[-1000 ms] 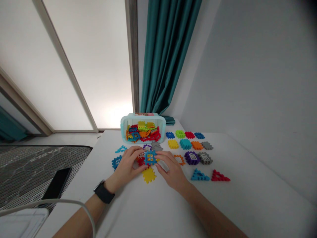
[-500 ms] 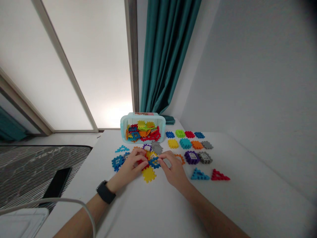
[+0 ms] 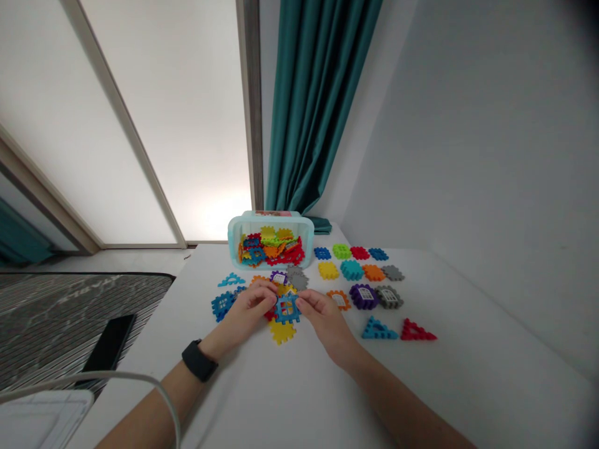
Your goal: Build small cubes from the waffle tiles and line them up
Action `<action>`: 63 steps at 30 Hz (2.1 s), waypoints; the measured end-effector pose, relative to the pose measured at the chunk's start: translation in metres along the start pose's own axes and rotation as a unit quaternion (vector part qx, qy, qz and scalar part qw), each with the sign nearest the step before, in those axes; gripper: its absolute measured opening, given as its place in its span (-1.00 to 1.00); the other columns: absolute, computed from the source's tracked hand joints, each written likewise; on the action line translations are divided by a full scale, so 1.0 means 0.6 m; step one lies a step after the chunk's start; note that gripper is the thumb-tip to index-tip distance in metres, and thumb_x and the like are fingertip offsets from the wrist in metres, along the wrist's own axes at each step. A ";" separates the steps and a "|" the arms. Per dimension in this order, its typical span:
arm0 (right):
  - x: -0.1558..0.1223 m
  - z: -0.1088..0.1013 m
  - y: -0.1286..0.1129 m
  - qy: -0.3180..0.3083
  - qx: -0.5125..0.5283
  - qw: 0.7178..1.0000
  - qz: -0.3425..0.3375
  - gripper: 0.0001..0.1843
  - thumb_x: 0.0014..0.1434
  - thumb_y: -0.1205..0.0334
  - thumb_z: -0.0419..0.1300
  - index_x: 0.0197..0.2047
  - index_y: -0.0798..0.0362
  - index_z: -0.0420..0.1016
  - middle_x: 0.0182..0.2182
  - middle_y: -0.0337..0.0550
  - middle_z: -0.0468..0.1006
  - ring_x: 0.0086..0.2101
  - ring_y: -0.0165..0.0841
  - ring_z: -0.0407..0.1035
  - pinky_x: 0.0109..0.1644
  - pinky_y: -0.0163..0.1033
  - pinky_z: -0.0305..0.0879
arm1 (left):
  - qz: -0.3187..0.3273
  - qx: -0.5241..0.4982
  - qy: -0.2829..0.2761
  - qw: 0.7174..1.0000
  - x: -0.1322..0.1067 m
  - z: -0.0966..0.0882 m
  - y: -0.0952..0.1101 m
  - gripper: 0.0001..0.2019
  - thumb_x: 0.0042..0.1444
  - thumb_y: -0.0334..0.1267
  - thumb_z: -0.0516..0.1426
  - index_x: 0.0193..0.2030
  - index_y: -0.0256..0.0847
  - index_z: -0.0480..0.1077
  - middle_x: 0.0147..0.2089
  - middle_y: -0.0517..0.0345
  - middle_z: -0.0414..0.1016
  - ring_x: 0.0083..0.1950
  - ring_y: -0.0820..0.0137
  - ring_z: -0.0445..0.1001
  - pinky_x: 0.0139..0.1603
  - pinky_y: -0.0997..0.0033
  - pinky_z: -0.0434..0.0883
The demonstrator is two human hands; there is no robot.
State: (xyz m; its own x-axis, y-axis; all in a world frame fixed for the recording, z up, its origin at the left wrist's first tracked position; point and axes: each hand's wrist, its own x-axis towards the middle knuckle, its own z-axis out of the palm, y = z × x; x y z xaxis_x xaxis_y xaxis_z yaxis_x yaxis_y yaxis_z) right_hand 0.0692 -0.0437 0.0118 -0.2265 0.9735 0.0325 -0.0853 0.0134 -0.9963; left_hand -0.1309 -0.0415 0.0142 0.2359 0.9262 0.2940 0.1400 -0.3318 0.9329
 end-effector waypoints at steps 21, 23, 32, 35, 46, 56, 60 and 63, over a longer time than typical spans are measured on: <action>-0.003 -0.017 0.014 0.029 -0.313 0.908 -0.278 -0.89 0.32 0.27 0.11 -0.17 -0.03 0.47 -0.28 -0.13 0.56 -0.21 -0.23 0.46 -0.09 -0.13 0.37 | -0.045 -0.049 -0.026 0.997 -0.004 0.004 -0.002 -0.70 0.24 0.02 0.19 -0.19 -0.22 0.43 -0.28 0.16 0.42 -0.29 0.41 0.37 -0.25 0.40 0.32; -0.002 -0.020 0.014 0.020 -0.319 0.893 -0.318 -0.88 0.35 0.29 0.09 -0.15 -0.03 0.46 -0.23 -0.10 0.54 -0.17 -0.23 0.45 -0.06 -0.12 0.38 | -0.044 -0.048 -0.028 0.997 -0.005 0.002 -0.002 -0.71 0.23 0.00 0.20 -0.16 -0.21 0.43 -0.25 0.15 0.43 -0.27 0.40 0.39 -0.22 0.39 0.35; -0.003 -0.027 0.019 0.035 -0.327 0.862 -0.386 -0.81 0.35 0.35 0.08 -0.07 -0.09 0.47 -0.11 -0.07 0.48 -0.07 -0.23 0.43 0.00 -0.08 0.42 | -0.021 0.011 -0.070 0.997 -0.011 -0.004 -0.005 -0.69 0.26 -0.08 0.18 0.05 -0.19 0.37 -0.07 0.03 0.48 -0.12 0.31 0.49 -0.07 0.28 0.43; -0.005 -0.027 0.021 0.035 -0.335 0.858 -0.387 -0.79 0.34 0.36 0.09 -0.07 -0.11 0.46 -0.09 -0.07 0.48 -0.06 -0.22 0.44 0.02 -0.06 0.43 | 0.021 0.076 -0.061 0.995 -0.013 -0.002 0.000 -0.67 0.24 -0.12 0.21 0.09 -0.17 0.37 -0.04 0.02 0.48 -0.10 0.29 0.47 -0.06 0.25 0.44; 0.000 -0.026 0.025 0.002 -0.367 0.861 -0.353 -0.74 0.27 0.38 0.13 0.00 -0.07 0.40 0.08 -0.01 0.43 0.13 -0.19 0.36 0.20 -0.02 0.37 | 0.187 0.233 0.016 0.954 -0.013 -0.013 -0.008 -0.63 0.26 -0.15 0.22 0.18 -0.08 0.35 0.12 -0.08 0.48 0.16 0.16 0.45 0.19 0.05 0.41; -0.001 -0.028 0.026 0.008 -0.374 0.856 -0.356 -0.73 0.27 0.33 0.18 0.03 -0.08 0.41 0.06 -0.01 0.48 0.09 -0.16 0.40 0.18 0.02 0.40 | 0.217 0.265 0.025 0.939 -0.012 -0.015 -0.013 -0.63 0.26 -0.15 0.23 0.18 -0.09 0.36 0.10 -0.10 0.54 0.15 0.15 0.50 0.18 0.03 0.43; -0.002 -0.026 0.026 0.011 -0.373 0.857 -0.356 -0.66 0.25 0.33 0.19 0.09 -0.07 0.38 0.10 0.02 0.46 0.12 -0.15 0.39 0.21 0.04 0.37 | 0.224 0.261 0.023 0.939 -0.013 -0.015 -0.010 -0.64 0.27 -0.16 0.22 0.17 -0.09 0.36 0.11 -0.11 0.54 0.15 0.16 0.50 0.18 0.06 0.43; -0.001 -0.026 0.025 0.003 -0.364 0.860 -0.357 -0.62 0.24 0.35 0.20 0.11 -0.08 0.35 0.17 0.02 0.43 0.18 -0.15 0.35 0.25 0.05 0.33 | 0.219 0.262 0.018 0.940 -0.014 -0.015 -0.008 -0.68 0.27 -0.16 0.22 0.14 -0.10 0.38 0.12 -0.11 0.53 0.16 0.15 0.49 0.20 0.06 0.42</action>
State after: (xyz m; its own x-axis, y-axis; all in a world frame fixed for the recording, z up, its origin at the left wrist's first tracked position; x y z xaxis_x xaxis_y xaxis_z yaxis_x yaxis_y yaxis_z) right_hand 0.0830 -0.0408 -0.0044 -0.3629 0.6589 0.6589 0.4295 0.7458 -0.5093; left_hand -0.1420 -0.0463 0.0093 0.3492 0.6828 0.6417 0.4946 -0.7160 0.4927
